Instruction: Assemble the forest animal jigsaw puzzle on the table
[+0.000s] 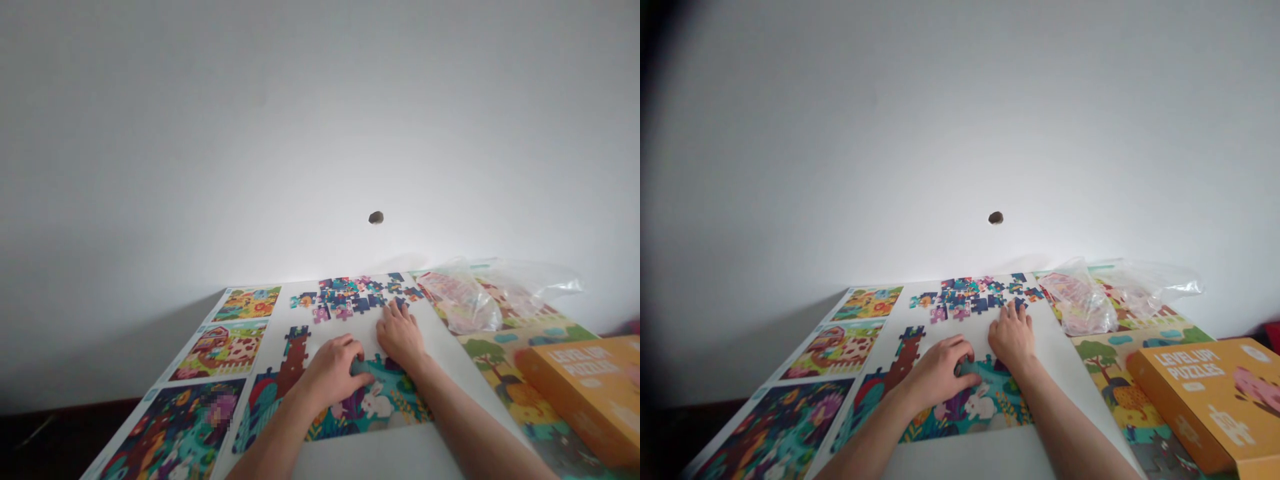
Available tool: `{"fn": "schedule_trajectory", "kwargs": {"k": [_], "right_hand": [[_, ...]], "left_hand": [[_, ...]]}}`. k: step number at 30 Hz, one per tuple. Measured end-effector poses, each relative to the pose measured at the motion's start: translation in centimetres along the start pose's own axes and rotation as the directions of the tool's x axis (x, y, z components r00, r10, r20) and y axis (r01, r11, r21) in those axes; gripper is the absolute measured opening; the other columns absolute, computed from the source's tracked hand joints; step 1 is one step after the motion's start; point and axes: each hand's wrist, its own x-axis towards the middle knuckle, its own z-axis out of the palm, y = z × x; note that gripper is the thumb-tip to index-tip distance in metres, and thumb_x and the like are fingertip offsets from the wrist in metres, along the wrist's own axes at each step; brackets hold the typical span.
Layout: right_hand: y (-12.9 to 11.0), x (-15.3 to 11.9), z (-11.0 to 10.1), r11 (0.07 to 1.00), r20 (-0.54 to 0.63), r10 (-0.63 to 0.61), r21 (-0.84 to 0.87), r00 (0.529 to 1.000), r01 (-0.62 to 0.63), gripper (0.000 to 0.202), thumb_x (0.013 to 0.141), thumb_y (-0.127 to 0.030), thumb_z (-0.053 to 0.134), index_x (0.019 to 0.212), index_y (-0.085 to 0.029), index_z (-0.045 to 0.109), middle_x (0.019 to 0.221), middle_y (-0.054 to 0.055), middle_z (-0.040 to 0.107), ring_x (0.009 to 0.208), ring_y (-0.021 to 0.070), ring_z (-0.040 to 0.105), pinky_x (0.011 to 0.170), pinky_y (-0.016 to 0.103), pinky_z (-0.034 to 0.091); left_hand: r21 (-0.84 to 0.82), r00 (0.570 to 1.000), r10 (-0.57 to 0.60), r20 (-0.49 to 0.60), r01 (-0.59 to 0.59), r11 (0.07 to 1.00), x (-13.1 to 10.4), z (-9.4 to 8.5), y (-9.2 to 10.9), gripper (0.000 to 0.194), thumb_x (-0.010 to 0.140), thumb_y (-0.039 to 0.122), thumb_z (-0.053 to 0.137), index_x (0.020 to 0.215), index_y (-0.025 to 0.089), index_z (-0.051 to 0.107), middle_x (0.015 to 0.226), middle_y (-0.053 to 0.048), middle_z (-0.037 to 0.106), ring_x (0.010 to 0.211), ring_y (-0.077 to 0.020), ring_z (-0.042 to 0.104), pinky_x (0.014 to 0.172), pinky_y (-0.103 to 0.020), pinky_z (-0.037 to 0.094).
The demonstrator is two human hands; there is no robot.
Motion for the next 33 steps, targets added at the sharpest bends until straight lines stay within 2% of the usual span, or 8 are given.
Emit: {"fn": "schedule_trajectory", "kwargs": {"k": [6,20,25,33], "right_hand": [[0.19,0.16,0.3,1.0,-0.01,-0.007,0.009,1.0,0.007,0.048,0.091,-0.028,0.034,0.133,-0.009,0.051,0.15,0.015,0.036,0.136,0.0344,0.03,0.107,0.046,0.026],[0.55,0.4,0.35,0.999,0.02,-0.014,-0.032,1.0,0.015,0.051,0.092,-0.032,0.033,0.136,-0.011,0.048,0.15,0.012,0.036,0.137,0.0309,0.029,0.106,0.045,0.027],[0.82,0.59,0.93,0.999,0.022,-0.008,-0.046,1.0,0.009,0.054,0.092,-0.033,0.033,0.141,-0.011,0.043,0.152,0.011,0.033,0.139,0.0305,0.026,0.106,0.045,0.026],[0.8,0.56,0.89,1.0,-0.03,-0.009,-0.02,1.0,0.008,0.048,0.089,-0.03,0.037,0.133,-0.016,0.053,0.147,0.008,0.041,0.134,0.0306,0.034,0.105,0.044,0.029]], "left_hand": [[-0.005,1.0,0.016,0.01,-0.016,1.0,0.03,-0.06,0.02,0.028,0.072,0.042,0.074,0.087,0.021,0.063,0.088,-0.001,0.059,0.078,-0.0172,0.057,0.065,-0.026,0.041],[0.021,0.997,0.071,-0.03,-0.07,0.997,0.08,0.44,0.14,0.027,0.076,0.044,0.071,0.091,0.021,0.064,0.087,-0.002,0.061,0.084,-0.0192,0.059,0.074,-0.028,0.044],[0.023,0.998,0.042,-0.044,-0.041,0.999,0.11,0.69,0.06,0.026,0.079,0.044,0.068,0.09,0.021,0.065,0.087,-0.003,0.062,0.084,-0.019,0.06,0.075,-0.028,0.044],[-0.015,0.997,0.043,-0.069,-0.045,0.999,0.12,0.58,-0.01,0.021,0.083,0.041,0.064,0.086,0.021,0.064,0.083,-0.003,0.062,0.079,-0.0172,0.059,0.071,-0.026,0.044]]}}
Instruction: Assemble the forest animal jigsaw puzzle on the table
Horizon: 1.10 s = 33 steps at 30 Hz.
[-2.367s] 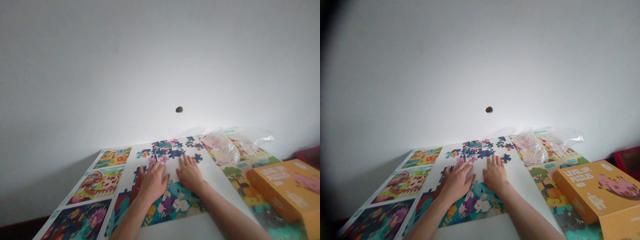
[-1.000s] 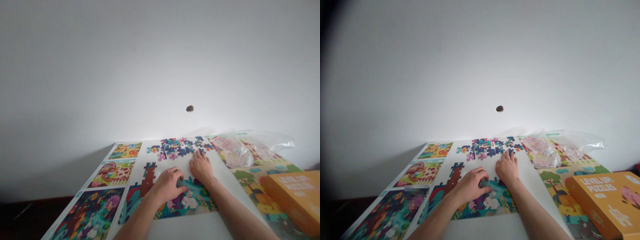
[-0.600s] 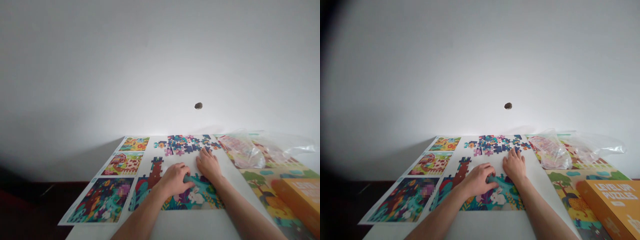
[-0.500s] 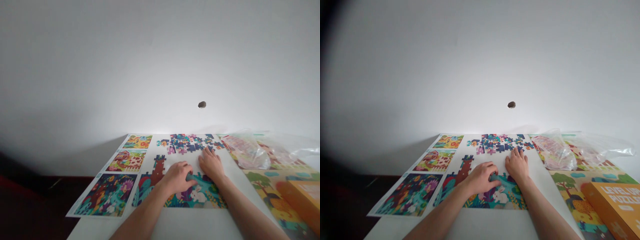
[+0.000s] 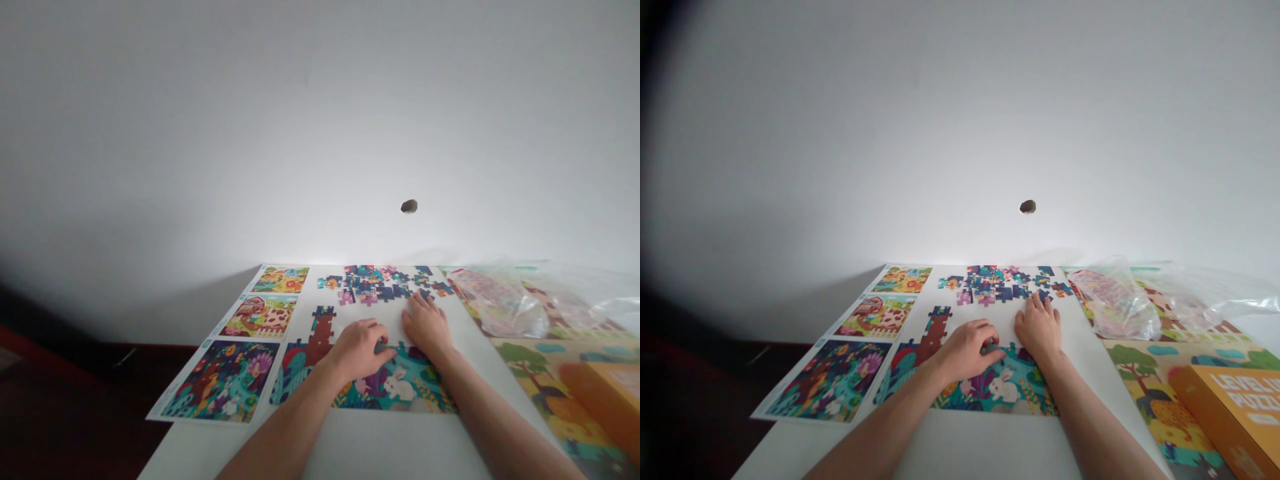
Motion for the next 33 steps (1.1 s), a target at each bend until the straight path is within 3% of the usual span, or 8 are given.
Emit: {"fn": "schedule_trajectory", "kwargs": {"k": [5,12,19,28,33], "right_hand": [[0.1,0.0,-0.6,0.999,-0.022,-0.001,0.053,1.0,0.003,0.048,0.082,-0.016,0.042,0.127,-0.021,0.058,0.134,0.006,0.056,0.125,0.0271,0.044,0.1,0.038,0.034],[-0.1,0.1,-1.4,0.986,-0.051,-0.025,0.16,0.998,0.033,0.047,0.081,-0.011,0.044,0.124,-0.02,0.061,0.109,0.007,0.068,0.104,0.0209,0.058,0.091,0.027,0.039],[-0.1,0.2,-0.9,0.962,-0.139,-0.065,0.255,0.988,0.099,0.038,0.08,-0.012,0.048,0.112,-0.019,0.067,0.102,0.006,0.069,0.097,0.0187,0.06,0.089,0.024,0.039],[-0.1,0.2,-0.5,0.946,-0.207,-0.13,0.267,0.97,0.183,0.038,0.079,-0.009,0.048,0.111,-0.015,0.068,0.103,0.009,0.07,0.099,0.0213,0.062,0.093,0.028,0.04],[-0.1,0.2,-0.7,0.923,-0.249,-0.12,0.33,0.961,0.201,0.04,0.077,-0.003,0.046,0.105,-0.02,0.07,0.1,0.005,0.071,0.098,0.0194,0.062,0.091,0.028,0.041]], "left_hand": [[0.04,0.998,-0.037,-0.06,0.039,0.998,0.1,0.1,-0.2,0.017,0.083,0.037,0.063,0.083,0.021,0.065,0.084,-0.004,0.063,0.085,-0.0197,0.058,0.078,-0.03,0.044],[0.2,0.925,-0.248,-0.288,0.311,0.929,0.0,-0.2,-1.3,0.018,0.086,0.035,0.057,0.09,0.023,0.069,0.104,-0.007,0.064,0.107,-0.0292,0.051,0.09,-0.043,0.038],[0.244,0.926,-0.243,-0.29,0.317,0.917,0.1,0.0,-1.7,0.023,0.087,0.039,0.056,0.101,0.026,0.069,0.118,-0.005,0.064,0.12,-0.033,0.045,0.099,-0.051,0.033],[0.241,0.934,-0.234,-0.272,0.301,0.923,0.2,0.5,-2.6,0.028,0.086,0.037,0.058,0.111,0.026,0.064,0.128,-0.009,0.057,0.12,-0.0309,0.05,0.109,-0.067,0.013],[0.181,0.92,-0.236,-0.314,0.302,0.936,0.2,0.0,-2.3,0.025,0.09,0.025,0.05,0.108,0.026,0.066,0.128,-0.007,0.058,0.122,-0.0288,0.05,0.112,-0.063,0.016]]}}
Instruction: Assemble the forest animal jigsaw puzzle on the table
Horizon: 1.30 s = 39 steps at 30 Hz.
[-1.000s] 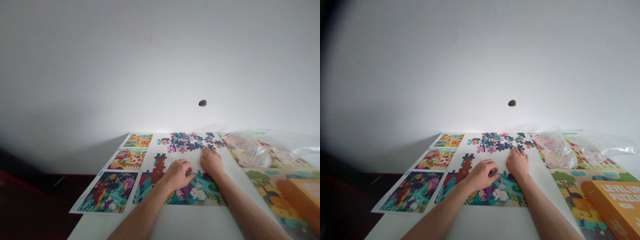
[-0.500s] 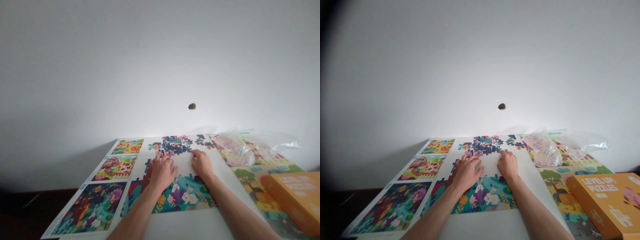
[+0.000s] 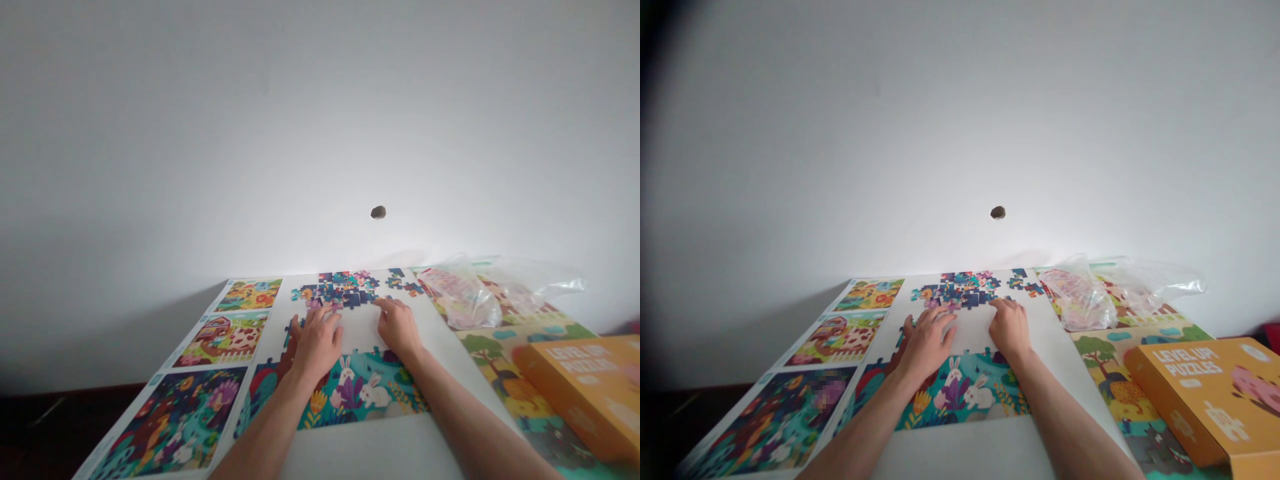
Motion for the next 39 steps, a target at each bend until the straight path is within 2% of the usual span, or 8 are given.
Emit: {"fn": "schedule_trajectory", "kwargs": {"k": [3,7,10,15,20,24,30,39], "right_hand": [[-0.3,0.0,-0.1,0.995,-0.056,-0.068,0.073,0.996,0.072,0.033,0.081,-0.006,0.046,0.098,-0.021,0.071,0.094,0.005,0.071,0.093,0.0189,0.062,0.087,0.028,0.042],[-0.4,0.0,-0.3,0.973,-0.186,-0.09,0.194,0.978,0.126,0.029,0.087,-0.013,0.042,0.096,-0.018,0.07,0.09,0.006,0.07,0.085,0.0174,0.063,0.081,0.026,0.045],[-0.5,-0.1,-0.5,0.967,-0.244,-0.044,0.232,0.969,0.102,0.029,0.088,-0.015,0.04,0.095,-0.016,0.068,0.09,0.007,0.07,0.078,0.0168,0.063,0.075,0.025,0.045],[-1.4,-0.4,-1.1,0.965,-0.178,-0.053,0.243,0.983,0.096,0.029,0.088,-0.018,0.041,0.094,-0.017,0.069,0.075,0.004,0.069,0.06,0.0139,0.059,0.062,0.023,0.041],[-2.3,-1.0,-1.8,0.965,-0.128,-0.086,0.234,0.988,0.114,0.027,0.086,-0.02,0.043,0.094,-0.017,0.069,0.069,0.003,0.067,0.057,0.0131,0.057,0.06,0.023,0.039],[-3.2,-2.0,-2.5,0.925,0.151,-0.331,0.249,0.932,0.288,0.021,0.084,-0.025,0.052,0.097,-0.022,0.069,0.078,0.001,0.067,0.068,0.0142,0.06,0.068,0.024,0.041],[-4.7,-2.9,-2.5,0.868,0.473,-0.494,0.21,0.73,0.45,0.04,0.071,-0.044,0.071,0.108,-0.03,0.067,0.101,0.002,0.065,0.084,0.0198,0.063,0.067,0.026,0.039],[-4.4,-2.6,-3.3,0.884,0.45,-0.464,0.177,0.763,0.433,0.012,0.07,-0.029,0.07,0.081,-0.025,0.069,0.085,-0.001,0.067,0.074,0.016,0.06,0.063,0.024,0.036]], "left_hand": [[-0.131,0.976,0.207,0.065,-0.197,0.972,-0.6,-0.5,1.1,0.037,0.09,0.035,0.051,0.125,0.024,0.058,0.141,-0.009,0.048,0.134,-0.0278,0.039,0.114,-0.05,0.025],[-0.306,0.794,0.503,0.34,-0.412,0.858,-1.8,-0.3,2.9,0.099,0.079,0.06,0.059,0.153,0.016,0.01,0.159,-0.014,0.014,0.146,-0.0309,0.014,0.117,-0.048,0.022],[-0.311,0.718,0.535,0.445,-0.437,0.844,-2.2,-0.2,3.5,0.098,0.078,0.067,0.056,0.152,0.019,0.014,0.159,-0.014,0.014,0.146,-0.0346,0.011,0.117,-0.056,0.016],[-0.286,0.836,0.478,0.269,-0.405,0.869,-2.1,-0.6,3.9,0.052,0.085,0.033,0.058,0.135,0.025,0.048,0.146,-0.008,0.041,0.137,-0.0277,0.033,0.114,-0.046,0.029],[-0.047,0.99,0.11,0.086,-0.107,0.993,-1.0,-0.7,2.7,0.041,0.073,0.0,0.047,0.103,0.021,0.065,0.114,-0.007,0.057,0.111,-0.0216,0.051,0.098,-0.036,0.042],[0.228,0.971,-0.239,-0.007,0.234,0.945,-0.1,-0.7,0.5,0.043,0.075,0.005,0.049,0.115,0.017,0.06,0.113,-0.013,0.056,0.11,-0.0274,0.049,0.09,-0.039,0.043],[0.352,0.957,-0.29,0.028,0.262,0.898,-0.1,-0.1,-0.7,0.03,0.09,0.016,0.04,0.113,0.015,0.06,0.109,-0.015,0.056,0.105,-0.0281,0.05,0.084,-0.039,0.042],[0.317,0.963,-0.265,0.039,0.24,0.918,-0.4,-0.6,0.3,0.026,0.091,0.023,0.043,0.107,0.016,0.062,0.108,-0.014,0.055,0.105,-0.0289,0.048,0.083,-0.04,0.043]]}}
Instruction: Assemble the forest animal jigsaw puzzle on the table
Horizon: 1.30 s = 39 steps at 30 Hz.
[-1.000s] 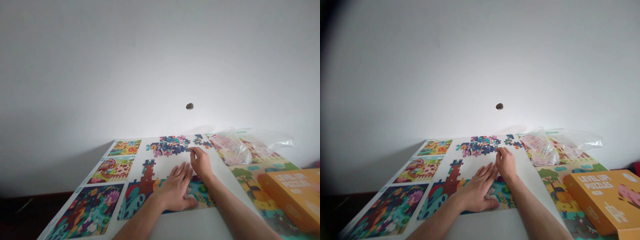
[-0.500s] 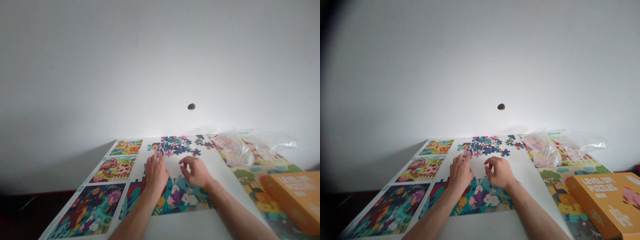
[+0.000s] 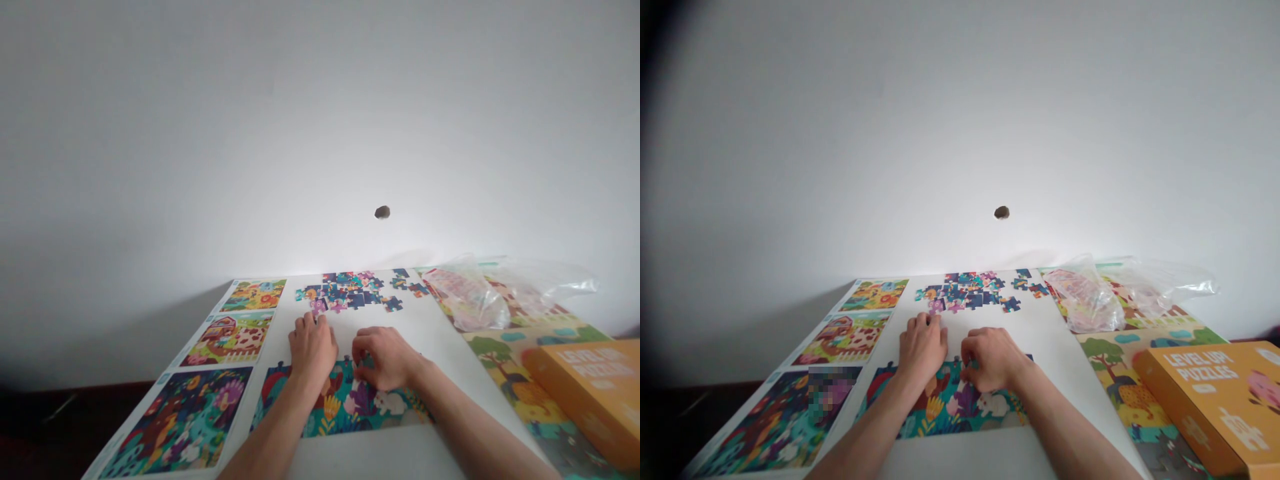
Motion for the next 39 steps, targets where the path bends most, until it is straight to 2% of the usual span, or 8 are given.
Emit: {"fn": "schedule_trajectory", "kwargs": {"k": [4,10,24,28,31,34,37,39], "right_hand": [[0.4,-0.1,-0.1,1.0,0.0,0.014,0.006,1.0,-0.014,0.007,0.068,-0.025,0.069,0.075,-0.024,0.067,0.078,-0.002,0.068,0.068,0.0151,0.058,0.061,0.024,0.033],[0.3,-0.1,-0.1,0.999,-0.002,0.031,0.007,1.0,-0.031,0.015,0.069,-0.026,0.068,0.084,-0.026,0.067,0.076,-0.003,0.068,0.067,0.0153,0.059,0.059,0.024,0.031],[0.4,0.0,0.1,0.998,-0.017,0.012,0.057,1.0,-0.011,0.013,0.07,-0.024,0.065,0.082,-0.024,0.068,0.075,-0.002,0.067,0.065,0.0148,0.058,0.06,0.024,0.035],[0.6,0.1,0.2,0.991,-0.169,0.04,0.133,0.985,-0.017,0.011,0.078,-0.023,0.056,0.074,-0.02,0.066,0.066,0.0,0.063,0.06,0.013,0.055,0.06,0.022,0.036],[1.0,0.2,0.3,0.973,-0.444,0.207,0.185,0.872,-0.137,0.024,0.085,-0.027,0.049,0.065,-0.018,0.059,0.053,-0.002,0.054,0.05,0.0106,0.048,0.055,0.022,0.034],[1.6,0.1,0.5,0.951,-0.613,0.306,0.226,0.728,-0.21,0.028,0.087,-0.032,0.049,0.062,-0.018,0.054,0.049,-0.003,0.048,0.045,0.0092,0.043,0.052,0.021,0.032],[2.1,0.2,0.8,0.943,-0.627,0.332,0.234,0.705,-0.236,0.029,0.087,-0.034,0.049,0.062,-0.018,0.054,0.049,-0.003,0.049,0.045,0.0092,0.044,0.052,0.021,0.033],[2.2,0.4,1.0,0.941,-0.612,0.339,0.234,0.715,-0.247,0.029,0.087,-0.034,0.049,0.063,-0.019,0.055,0.05,-0.003,0.051,0.045,0.0094,0.046,0.052,0.021,0.034]], "left_hand": [[-0.009,1.0,0.018,0.0,-0.018,1.0,-0.3,0.0,0.5,0.023,0.091,0.025,0.044,0.103,0.017,0.063,0.107,-0.013,0.055,0.105,-0.0289,0.048,0.084,-0.041,0.043],[-0.008,0.999,0.044,-0.029,-0.044,0.999,-0.5,0.3,0.6,0.022,0.09,0.026,0.046,0.1,0.017,0.063,0.105,-0.013,0.054,0.103,-0.0294,0.048,0.082,-0.041,0.043],[-0.082,0.999,0.021,-0.038,-0.024,0.996,-0.7,-0.2,1.1,0.023,0.088,0.027,0.05,0.104,0.016,0.064,0.109,-0.015,0.054,0.106,-0.031,0.048,0.086,-0.045,0.043],[-0.216,0.983,0.168,-0.077,-0.181,0.96,-0.6,-0.7,1.2,0.027,0.085,0.016,0.05,0.105,0.018,0.067,0.118,-0.013,0.053,0.116,-0.0294,0.047,0.095,-0.045,0.043],[-0.331,0.912,0.398,-0.103,-0.409,0.85,-0.9,-1.3,1.3,0.026,0.083,0.015,0.051,0.1,0.02,0.07,0.126,-0.011,0.052,0.126,-0.0288,0.042,0.106,-0.046,0.037],[-0.429,0.755,0.653,-0.056,-0.609,0.667,-1.5,-1.8,1.6,0.029,0.082,0.034,0.061,0.108,0.025,0.069,0.138,-0.007,0.047,0.136,-0.0322,0.032,0.113,-0.049,0.029],[-0.512,0.571,0.821,0.02,-0.699,0.499,-1.9,-2.0,1.9,0.063,0.073,0.055,0.069,0.129,0.029,0.057,0.148,-0.004,0.041,0.14,-0.037,0.025,0.114,-0.056,0.023],[-0.554,0.511,0.858,0.055,-0.699,0.452,-1.9,-2.0,2.1,0.076,0.073,0.059,0.067,0.139,0.029,0.046,0.149,-0.005,0.041,0.14,-0.037,0.027,0.114,-0.058,0.02]]}}
